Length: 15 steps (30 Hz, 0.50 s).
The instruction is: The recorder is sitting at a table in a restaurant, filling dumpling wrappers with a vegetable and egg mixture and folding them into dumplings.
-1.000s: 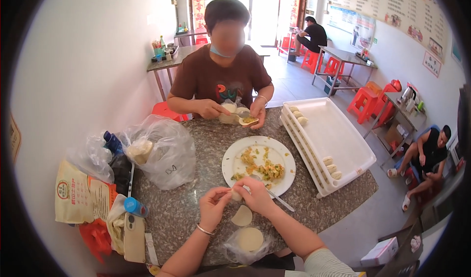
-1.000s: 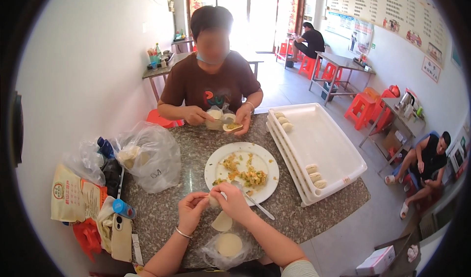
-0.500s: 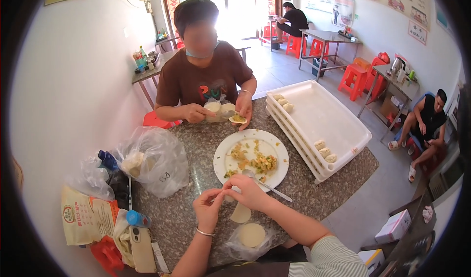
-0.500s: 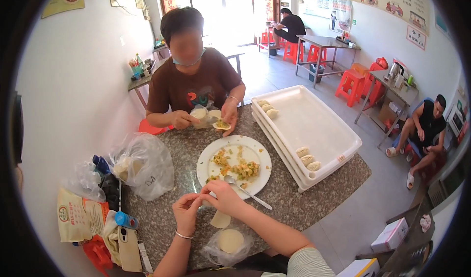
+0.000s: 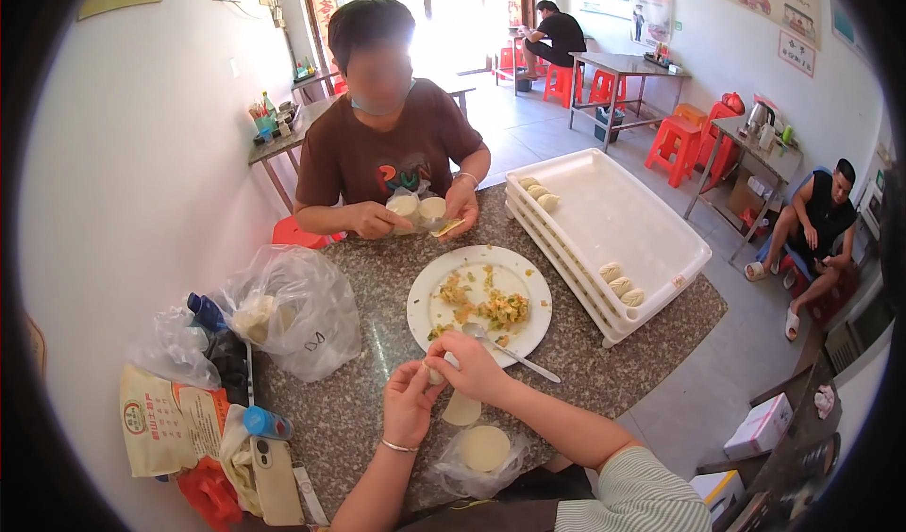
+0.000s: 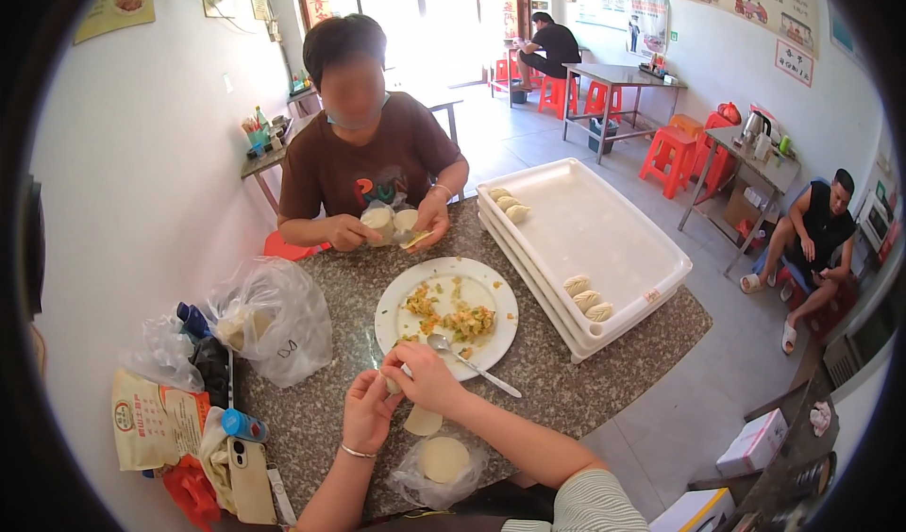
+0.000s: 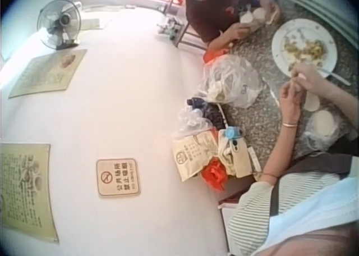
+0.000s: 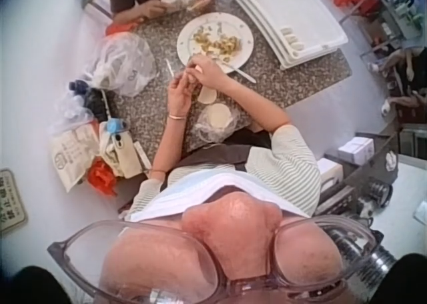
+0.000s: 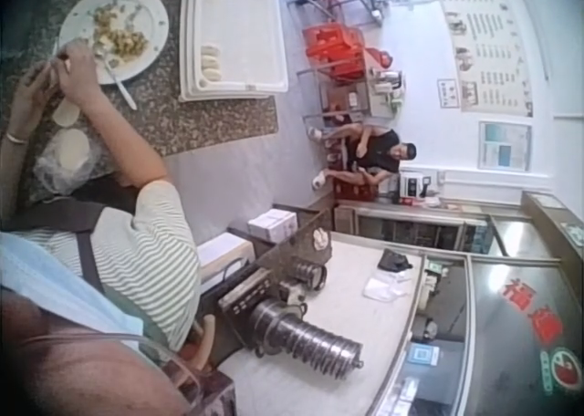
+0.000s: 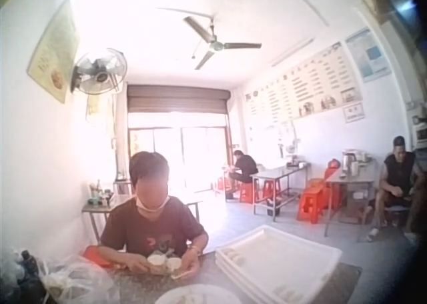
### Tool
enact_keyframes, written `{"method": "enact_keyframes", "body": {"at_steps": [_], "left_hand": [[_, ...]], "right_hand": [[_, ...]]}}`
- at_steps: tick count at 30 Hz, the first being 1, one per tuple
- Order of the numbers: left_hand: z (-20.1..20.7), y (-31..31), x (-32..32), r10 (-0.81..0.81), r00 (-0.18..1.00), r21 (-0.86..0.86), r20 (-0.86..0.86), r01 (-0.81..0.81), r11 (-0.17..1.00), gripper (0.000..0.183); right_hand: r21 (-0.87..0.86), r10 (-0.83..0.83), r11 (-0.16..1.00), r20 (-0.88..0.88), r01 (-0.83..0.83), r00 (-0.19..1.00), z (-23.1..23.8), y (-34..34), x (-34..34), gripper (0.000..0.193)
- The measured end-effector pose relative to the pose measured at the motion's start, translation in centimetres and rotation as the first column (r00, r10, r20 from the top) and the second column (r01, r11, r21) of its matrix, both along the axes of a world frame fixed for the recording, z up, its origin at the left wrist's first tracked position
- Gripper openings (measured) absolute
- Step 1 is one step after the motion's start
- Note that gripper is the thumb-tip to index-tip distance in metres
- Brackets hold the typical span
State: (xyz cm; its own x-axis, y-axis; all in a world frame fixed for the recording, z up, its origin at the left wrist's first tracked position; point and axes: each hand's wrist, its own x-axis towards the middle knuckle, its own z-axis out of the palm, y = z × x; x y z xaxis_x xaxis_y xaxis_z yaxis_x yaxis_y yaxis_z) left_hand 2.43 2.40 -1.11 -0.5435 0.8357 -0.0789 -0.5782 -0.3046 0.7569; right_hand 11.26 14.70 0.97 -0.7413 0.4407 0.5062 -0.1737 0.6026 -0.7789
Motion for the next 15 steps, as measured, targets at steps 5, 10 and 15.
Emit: {"method": "enact_keyframes", "body": {"at_steps": [5, 10, 15], "left_hand": [[-0.1, -0.1, 0.0, 0.097, 0.995, 0.022, -0.019, -0.097, 0.995, 0.009], [0.5, 0.0, 0.4, 0.054, 0.997, -0.001, -0.064, -0.054, 0.999, 0.013], [1.4, 0.2, 0.1, -0.046, 0.996, 0.053, -0.077, 0.05, 0.997, 0.02]], "right_hand": [[0.108, -0.006, 0.994, -0.034, 0.01, 0.999, 0.2, -0.7, -0.2, 0.01], [-0.02, -0.047, 0.999, -0.008, 0.047, 0.999, 0.4, -0.5, -0.1, 0.01], [0.034, -0.076, 0.996, -0.039, 0.077, 0.996, 0.3, 0.0, -0.2, 0.01]]}}
